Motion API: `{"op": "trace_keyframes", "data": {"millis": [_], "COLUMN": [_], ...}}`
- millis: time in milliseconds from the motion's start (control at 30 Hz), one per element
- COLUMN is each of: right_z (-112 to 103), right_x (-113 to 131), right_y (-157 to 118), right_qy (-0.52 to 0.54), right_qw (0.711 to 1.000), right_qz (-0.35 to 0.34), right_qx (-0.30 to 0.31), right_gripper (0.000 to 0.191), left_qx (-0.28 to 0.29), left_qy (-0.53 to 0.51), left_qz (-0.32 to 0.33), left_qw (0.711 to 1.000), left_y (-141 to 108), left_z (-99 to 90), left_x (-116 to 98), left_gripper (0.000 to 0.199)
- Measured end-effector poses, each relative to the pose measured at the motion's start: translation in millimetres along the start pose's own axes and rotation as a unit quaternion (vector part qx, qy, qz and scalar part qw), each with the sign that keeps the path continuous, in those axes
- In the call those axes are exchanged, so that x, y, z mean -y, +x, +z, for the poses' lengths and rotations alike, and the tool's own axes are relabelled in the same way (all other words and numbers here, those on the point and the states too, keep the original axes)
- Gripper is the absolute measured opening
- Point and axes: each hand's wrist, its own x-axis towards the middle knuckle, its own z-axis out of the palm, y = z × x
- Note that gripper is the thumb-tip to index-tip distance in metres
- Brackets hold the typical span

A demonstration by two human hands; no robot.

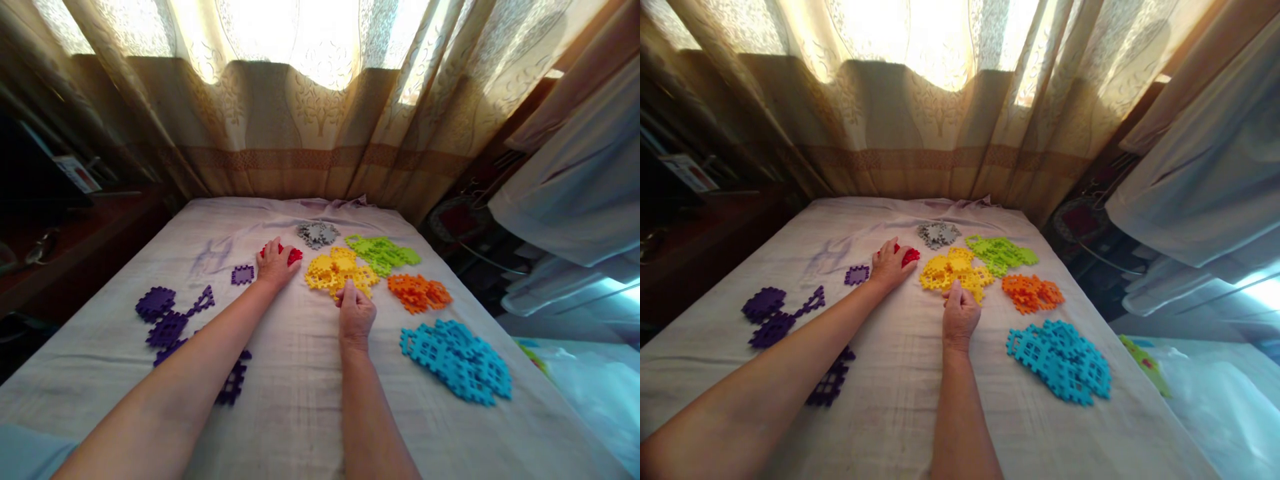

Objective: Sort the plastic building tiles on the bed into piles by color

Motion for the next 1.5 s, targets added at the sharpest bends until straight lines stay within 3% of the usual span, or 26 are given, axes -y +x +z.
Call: {"op": "trace_keyframes", "data": {"millis": [133, 267, 467, 567, 633, 733, 833, 933, 1000, 1100, 1167, 1300, 1400, 1500], "right_z": [0, 0, -1, -1, -1, -1, -2, -2, -2, -2, -1, -1, -1, -1], "right_x": [-3, -4, -3, -2, -2, -3, -2, -1, -2, -5, -8, -11, -9, -6], "right_y": [0, 1, 1, 0, -1, -1, -1, -2, -2, -1, 0, 1, 0, -1], "right_qy": [-0.004, -0.007, -0.016, -0.022, -0.022, -0.018, -0.019, -0.02, -0.02, -0.021, -0.021, -0.028, -0.029, -0.023], "right_qw": [1.0, 1.0, 1.0, 1.0, 1.0, 1.0, 1.0, 1.0, 1.0, 1.0, 1.0, 1.0, 1.0, 1.0], "right_qz": [0.003, 0.002, -0.004, -0.005, -0.003, 0.001, 0.005, 0.013, 0.016, 0.013, 0.012, 0.008, 0.004, 0.005], "right_qx": [0.0, 0.002, 0.004, 0.006, 0.006, 0.005, 0.003, -0.002, -0.004, 0.001, 0.007, 0.011, 0.012, 0.007], "right_gripper": [0.059, 0.06, 0.061, 0.062, 0.062, 0.061, 0.061, 0.06, 0.059, 0.059, 0.059, 0.059, 0.06, 0.059], "left_qx": [-0.03, -0.076, -0.099, -0.099, -0.088, -0.099, -0.107, -0.098, -0.108, -0.132, -0.131, -0.053, -0.016, 0.005], "left_qy": [-0.005, 0.009, 0.051, 0.062, 0.047, 0.007, -0.056, -0.149, -0.186, -0.141, -0.061, 0.035, 0.0, -0.048], "left_qz": [0.045, 0.083, -0.016, -0.075, -0.112, -0.126, -0.118, -0.096, -0.087, -0.089, -0.131, -0.225, -0.161, -0.059], "left_qw": [0.999, 0.994, 0.994, 0.99, 0.989, 0.987, 0.986, 0.979, 0.973, 0.977, 0.981, 0.972, 0.987, 0.997], "left_y": [-3, -16, -71, -105, -122, -134, -131, -128, -132, -145, -151, -148, -144, -158], "left_z": [-9.4, -29.9, -66.6, -69.9, -65.0, -54.6, -48.9, -51.2, -55.7, -62.2, -64.3, -61.5, -57.2, -57.1], "left_x": [12, 53, 160, 203, 218, 214, 189, 165, 161, 174, 187, 199, 190, 174], "left_gripper": [0.053, 0.05, 0.049, 0.051, 0.054, 0.06, 0.061, 0.061, 0.06, 0.059, 0.06, 0.064, 0.061, 0.067]}}
